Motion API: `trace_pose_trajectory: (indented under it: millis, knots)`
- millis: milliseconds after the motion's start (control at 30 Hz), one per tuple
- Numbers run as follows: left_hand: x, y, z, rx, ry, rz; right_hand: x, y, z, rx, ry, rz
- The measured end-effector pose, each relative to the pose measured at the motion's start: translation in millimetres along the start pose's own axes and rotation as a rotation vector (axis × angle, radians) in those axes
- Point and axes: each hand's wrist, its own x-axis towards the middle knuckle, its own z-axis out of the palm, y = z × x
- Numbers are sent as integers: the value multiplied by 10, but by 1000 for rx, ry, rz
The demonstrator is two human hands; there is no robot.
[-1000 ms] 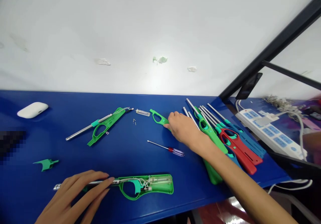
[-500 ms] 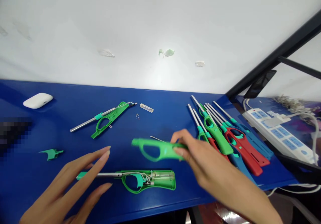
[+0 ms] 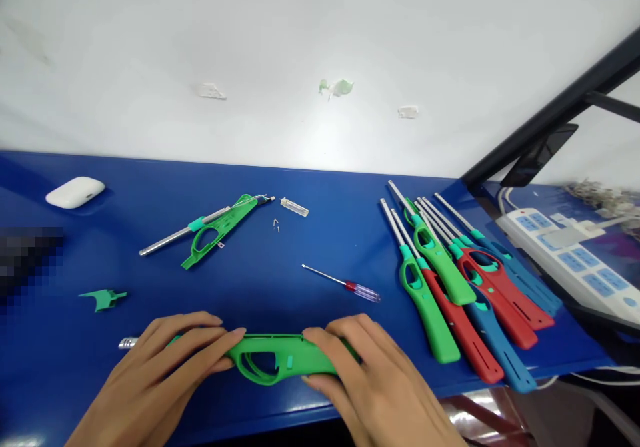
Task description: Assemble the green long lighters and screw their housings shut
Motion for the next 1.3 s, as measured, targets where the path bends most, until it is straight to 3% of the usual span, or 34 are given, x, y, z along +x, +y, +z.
trace_pose_trajectory:
  millis: [167, 333, 467, 867, 1300]
  knots:
    - [24, -8, 18, 75, -125, 5, 43, -36, -26, -110, 18, -71]
    - [147, 36, 20, 21, -7, 0, -13, -43, 39, -100, -16, -24]
    - [208, 80, 7, 21, 21, 13, -57, -22, 84, -78, -5, -1]
    - [138, 79, 44, 0, -57, -41, -72, 1, 86, -65, -33, 12]
    - [168, 92, 18, -5, 12, -1, -64, -15, 117, -39, -72, 28]
